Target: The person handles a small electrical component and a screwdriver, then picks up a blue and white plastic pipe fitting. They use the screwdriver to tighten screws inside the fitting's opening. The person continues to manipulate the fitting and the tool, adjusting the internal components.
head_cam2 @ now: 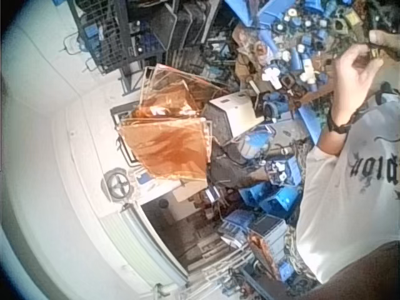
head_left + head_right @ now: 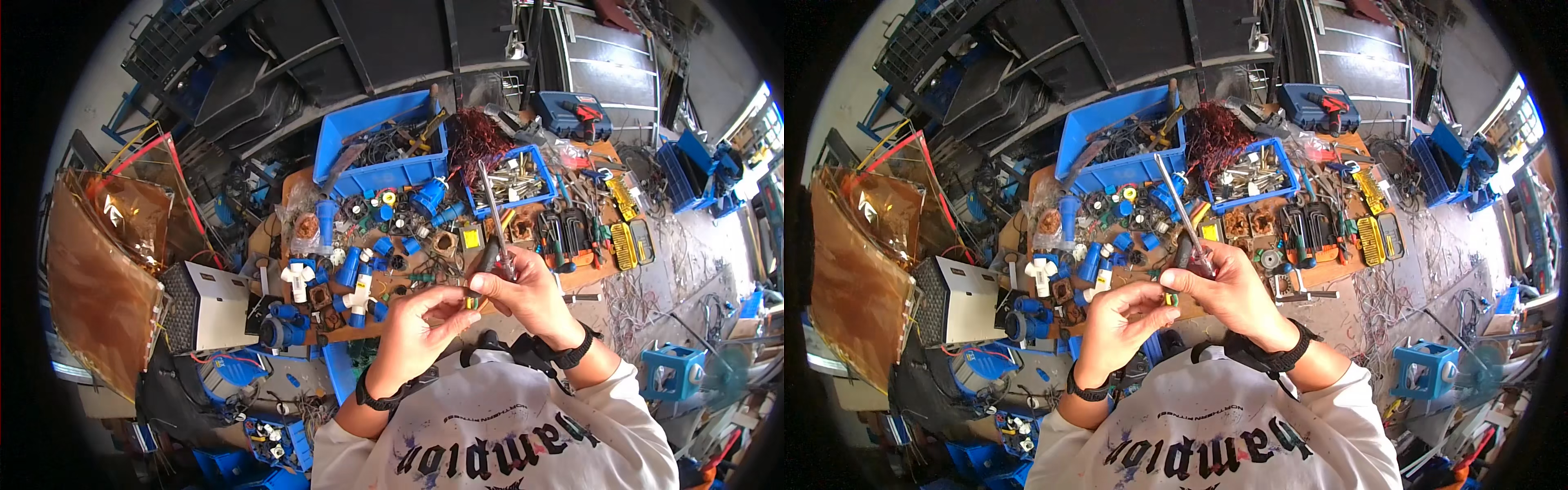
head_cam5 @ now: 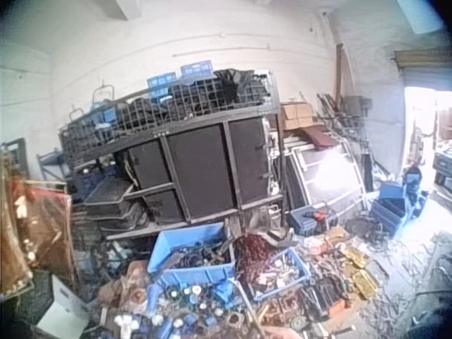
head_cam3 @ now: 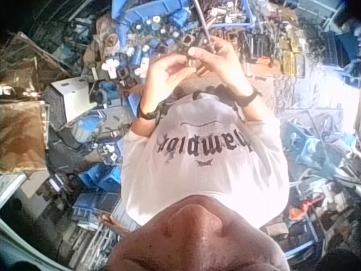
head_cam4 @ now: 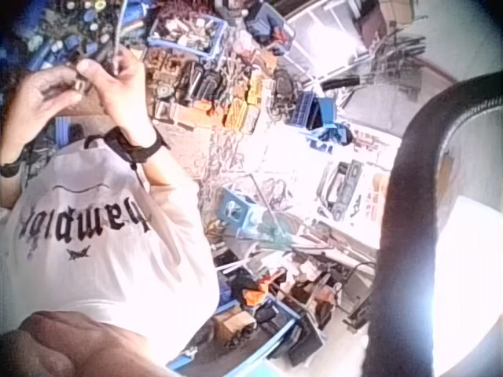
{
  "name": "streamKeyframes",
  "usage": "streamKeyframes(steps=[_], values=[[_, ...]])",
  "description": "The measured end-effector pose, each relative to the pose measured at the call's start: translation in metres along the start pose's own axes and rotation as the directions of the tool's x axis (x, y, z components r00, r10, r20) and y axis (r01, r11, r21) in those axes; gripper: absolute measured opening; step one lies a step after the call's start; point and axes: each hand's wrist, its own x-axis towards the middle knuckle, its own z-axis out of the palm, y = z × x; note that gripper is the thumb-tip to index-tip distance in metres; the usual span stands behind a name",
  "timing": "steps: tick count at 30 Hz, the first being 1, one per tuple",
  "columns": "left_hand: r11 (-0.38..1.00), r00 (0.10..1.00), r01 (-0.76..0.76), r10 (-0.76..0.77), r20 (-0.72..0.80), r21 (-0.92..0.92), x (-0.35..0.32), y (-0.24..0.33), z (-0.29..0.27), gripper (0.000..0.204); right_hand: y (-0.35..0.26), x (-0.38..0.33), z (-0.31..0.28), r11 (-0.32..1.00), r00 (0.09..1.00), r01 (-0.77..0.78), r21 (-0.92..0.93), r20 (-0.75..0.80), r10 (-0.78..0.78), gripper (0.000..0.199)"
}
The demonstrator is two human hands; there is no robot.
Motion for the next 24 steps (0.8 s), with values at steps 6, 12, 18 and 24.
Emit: streamKeyframes(steps=[6, 12, 18, 24], values=[[0.942, 0.986, 0.153, -0.124, 0.115, -0.299, 0.001, 0.000, -0.008, 0.014, -0.003, -0.001, 0.005, 1.000, 1.000, -0.002, -0.025, 0.019, 0.002, 0.024], [0.835, 0.937, 0.287, -0.143, 0.319, -0.470, 0.007, 0.007, -0.020, 0.014, -0.015, 0.000, 0.003, 0.994, 0.991, -0.081, 0.075, 0.117, 0.071, 0.023], [0.862, 0.955, 0.256, -0.154, 0.255, -0.437, 0.006, 0.010, -0.014, 0.015, -0.017, 0.001, 0.004, 0.991, 0.993, -0.074, 0.115, 0.101, 0.062, 0.024], [0.947, 0.996, 0.057, -0.074, -0.042, -0.316, -0.002, 0.005, 0.000, 0.012, -0.011, -0.002, 0.010, 0.995, 0.998, 0.063, 0.080, 0.023, -0.065, 0.017]])
